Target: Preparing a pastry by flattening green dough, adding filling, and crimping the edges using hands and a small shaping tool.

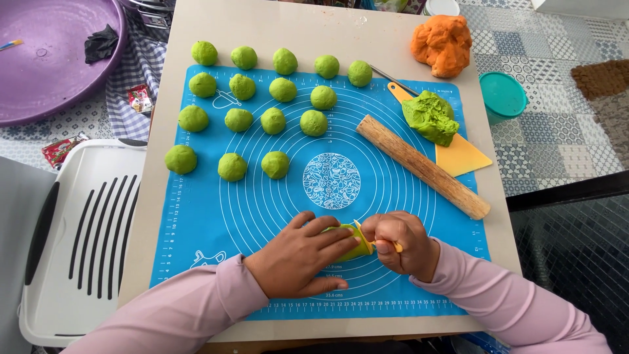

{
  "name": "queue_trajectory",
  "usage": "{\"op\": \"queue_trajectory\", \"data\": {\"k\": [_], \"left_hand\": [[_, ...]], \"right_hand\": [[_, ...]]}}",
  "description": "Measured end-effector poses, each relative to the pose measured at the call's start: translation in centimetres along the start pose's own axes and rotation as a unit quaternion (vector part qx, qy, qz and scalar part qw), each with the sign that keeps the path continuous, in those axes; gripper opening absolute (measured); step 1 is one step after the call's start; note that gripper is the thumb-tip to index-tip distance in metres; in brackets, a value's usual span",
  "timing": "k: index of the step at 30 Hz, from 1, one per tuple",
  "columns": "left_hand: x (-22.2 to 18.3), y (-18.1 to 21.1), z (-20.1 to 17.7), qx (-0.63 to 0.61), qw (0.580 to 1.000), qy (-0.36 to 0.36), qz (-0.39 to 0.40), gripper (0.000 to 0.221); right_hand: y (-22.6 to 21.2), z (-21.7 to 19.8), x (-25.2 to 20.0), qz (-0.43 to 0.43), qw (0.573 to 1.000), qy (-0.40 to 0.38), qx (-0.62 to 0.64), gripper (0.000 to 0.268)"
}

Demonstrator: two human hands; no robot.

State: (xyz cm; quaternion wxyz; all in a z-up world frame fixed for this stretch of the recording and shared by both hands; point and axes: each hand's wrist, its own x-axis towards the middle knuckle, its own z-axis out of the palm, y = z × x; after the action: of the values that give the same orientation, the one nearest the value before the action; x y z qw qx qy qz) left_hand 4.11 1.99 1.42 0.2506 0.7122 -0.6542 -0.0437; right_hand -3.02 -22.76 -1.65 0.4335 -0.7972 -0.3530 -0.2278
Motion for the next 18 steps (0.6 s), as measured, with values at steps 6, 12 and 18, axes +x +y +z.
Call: {"op": "queue_trajectory", "data": {"k": [6,12,18], "left_hand": [[-0.2,-0.6,-0.3,-0.014,0.997,0.039,-0.062,0.063],[-0.5,-1.9,0.6,-0.051,0.992,0.066,-0.099,0.056],[-0.6,-2.1,0.6,-0.034,0.991,0.072,-0.106,0.049]], "right_hand": [[0.8,0.1,-0.4,0.042,0.999,-0.003,0.026,0.020],[2.2,-1.2,0.8,0.093,0.991,0.095,-0.009,0.022],[-0.1,-1.1,2.4,0.070,0.995,0.075,0.006,0.031]]}}
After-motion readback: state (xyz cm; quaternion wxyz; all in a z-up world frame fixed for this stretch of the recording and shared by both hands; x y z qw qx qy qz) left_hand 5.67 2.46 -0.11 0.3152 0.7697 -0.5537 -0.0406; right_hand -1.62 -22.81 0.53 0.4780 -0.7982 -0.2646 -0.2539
